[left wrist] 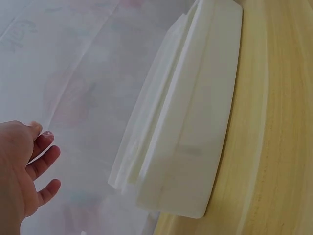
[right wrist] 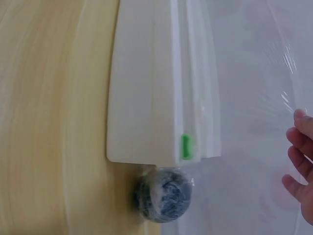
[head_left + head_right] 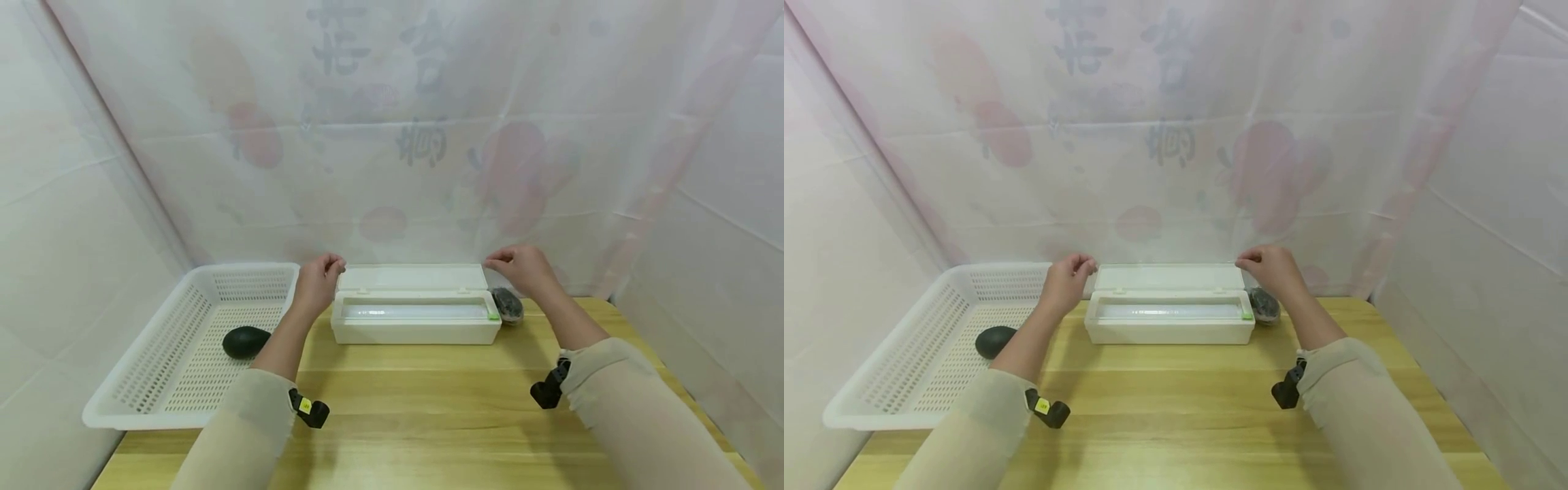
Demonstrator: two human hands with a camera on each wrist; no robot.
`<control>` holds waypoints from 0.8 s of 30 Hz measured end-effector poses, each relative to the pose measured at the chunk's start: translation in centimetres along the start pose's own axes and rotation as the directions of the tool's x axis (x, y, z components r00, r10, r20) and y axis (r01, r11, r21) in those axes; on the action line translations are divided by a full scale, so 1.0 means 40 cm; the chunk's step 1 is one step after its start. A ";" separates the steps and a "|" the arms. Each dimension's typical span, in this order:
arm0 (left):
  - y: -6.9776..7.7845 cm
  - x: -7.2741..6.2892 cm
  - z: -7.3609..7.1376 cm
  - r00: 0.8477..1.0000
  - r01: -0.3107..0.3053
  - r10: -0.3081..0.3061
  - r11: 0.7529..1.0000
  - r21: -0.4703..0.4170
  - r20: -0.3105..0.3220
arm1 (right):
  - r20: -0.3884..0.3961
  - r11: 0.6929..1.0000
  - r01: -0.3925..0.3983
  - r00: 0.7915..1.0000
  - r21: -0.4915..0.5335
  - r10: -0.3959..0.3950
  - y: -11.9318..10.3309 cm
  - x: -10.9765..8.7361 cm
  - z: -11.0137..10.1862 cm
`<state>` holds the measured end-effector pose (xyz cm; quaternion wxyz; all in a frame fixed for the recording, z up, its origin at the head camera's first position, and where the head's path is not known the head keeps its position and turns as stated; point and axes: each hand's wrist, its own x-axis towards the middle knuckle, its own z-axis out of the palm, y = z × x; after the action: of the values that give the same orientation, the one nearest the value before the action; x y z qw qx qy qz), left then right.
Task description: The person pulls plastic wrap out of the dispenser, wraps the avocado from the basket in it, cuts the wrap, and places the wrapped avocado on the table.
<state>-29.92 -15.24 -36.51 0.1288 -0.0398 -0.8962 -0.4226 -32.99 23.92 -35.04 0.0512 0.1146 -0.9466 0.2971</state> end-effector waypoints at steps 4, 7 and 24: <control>0.009 0.009 -0.003 0.999 -0.019 0.018 1.000 -0.012 -0.027 | -0.015 1.000 -0.009 1.000 0.024 0.009 -0.008 0.003 -0.012; 0.016 0.019 -0.003 0.998 -0.030 0.029 0.999 -0.016 -0.059 | -0.046 0.999 -0.011 0.999 0.032 0.012 -0.018 0.005 -0.013; 0.071 0.076 -0.020 0.986 -0.030 0.027 0.999 -0.017 -0.164 | -0.284 0.996 0.076 0.955 -0.036 -0.083 -0.068 0.049 -0.029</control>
<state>-32.18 -14.15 -33.09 0.2074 -0.0190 -0.8779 -0.4312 -34.17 22.07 -32.26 0.2003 0.1080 -0.9275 0.2967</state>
